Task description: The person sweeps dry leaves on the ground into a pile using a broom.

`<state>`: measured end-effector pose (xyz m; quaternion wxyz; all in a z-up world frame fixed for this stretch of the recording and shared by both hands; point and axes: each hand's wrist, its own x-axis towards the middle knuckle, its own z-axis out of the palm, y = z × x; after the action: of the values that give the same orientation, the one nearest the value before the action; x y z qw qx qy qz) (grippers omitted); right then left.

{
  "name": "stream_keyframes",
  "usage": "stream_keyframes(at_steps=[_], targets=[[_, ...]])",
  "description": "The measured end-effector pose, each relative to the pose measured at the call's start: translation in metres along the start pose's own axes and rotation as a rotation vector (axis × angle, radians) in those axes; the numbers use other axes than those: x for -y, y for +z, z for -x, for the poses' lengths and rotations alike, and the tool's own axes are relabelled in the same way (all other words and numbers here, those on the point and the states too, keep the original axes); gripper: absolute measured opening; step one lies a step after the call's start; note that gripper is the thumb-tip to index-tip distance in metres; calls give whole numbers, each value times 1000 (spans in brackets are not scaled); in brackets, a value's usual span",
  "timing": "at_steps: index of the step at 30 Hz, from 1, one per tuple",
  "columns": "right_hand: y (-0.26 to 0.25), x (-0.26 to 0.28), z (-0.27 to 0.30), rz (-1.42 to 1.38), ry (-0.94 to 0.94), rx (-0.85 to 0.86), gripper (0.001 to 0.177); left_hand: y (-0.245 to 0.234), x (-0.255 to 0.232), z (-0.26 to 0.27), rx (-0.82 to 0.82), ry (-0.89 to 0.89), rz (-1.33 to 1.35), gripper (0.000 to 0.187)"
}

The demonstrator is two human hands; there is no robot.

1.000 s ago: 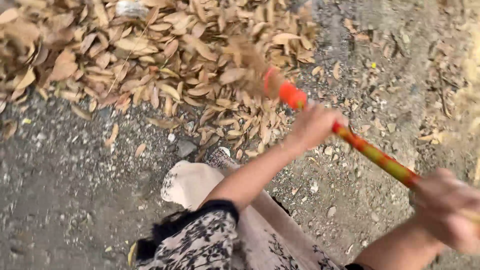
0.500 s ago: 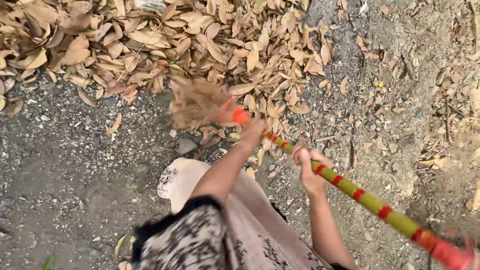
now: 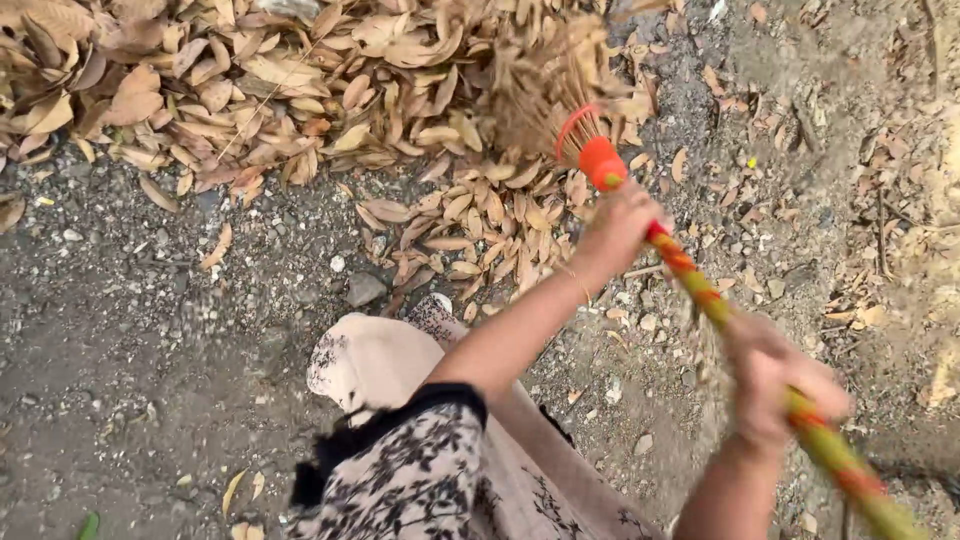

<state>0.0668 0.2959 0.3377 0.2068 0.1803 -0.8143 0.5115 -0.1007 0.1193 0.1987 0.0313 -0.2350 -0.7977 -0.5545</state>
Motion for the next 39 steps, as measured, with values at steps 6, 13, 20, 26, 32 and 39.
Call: stream_keyframes(at_steps=[6,13,20,26,32,39], targets=[[-42,12,15,-100,-219,-43,32,-54,-73,76,277,63,-178,5],[76,3,-22,-418,427,433,36,15,65,129,413,-526,-179,12],[44,68,-83,-209,118,420,33,7,2,39,21,-157,37,17],[-24,9,-15,-664,-117,-329,26,-29,-51,62,411,-161,-179,12],[51,-4,-12,-618,291,-100,26,18,37,114,575,-387,-248,6],[50,45,-20,13,172,188,24,68,48,30,153,-120,63,12]])
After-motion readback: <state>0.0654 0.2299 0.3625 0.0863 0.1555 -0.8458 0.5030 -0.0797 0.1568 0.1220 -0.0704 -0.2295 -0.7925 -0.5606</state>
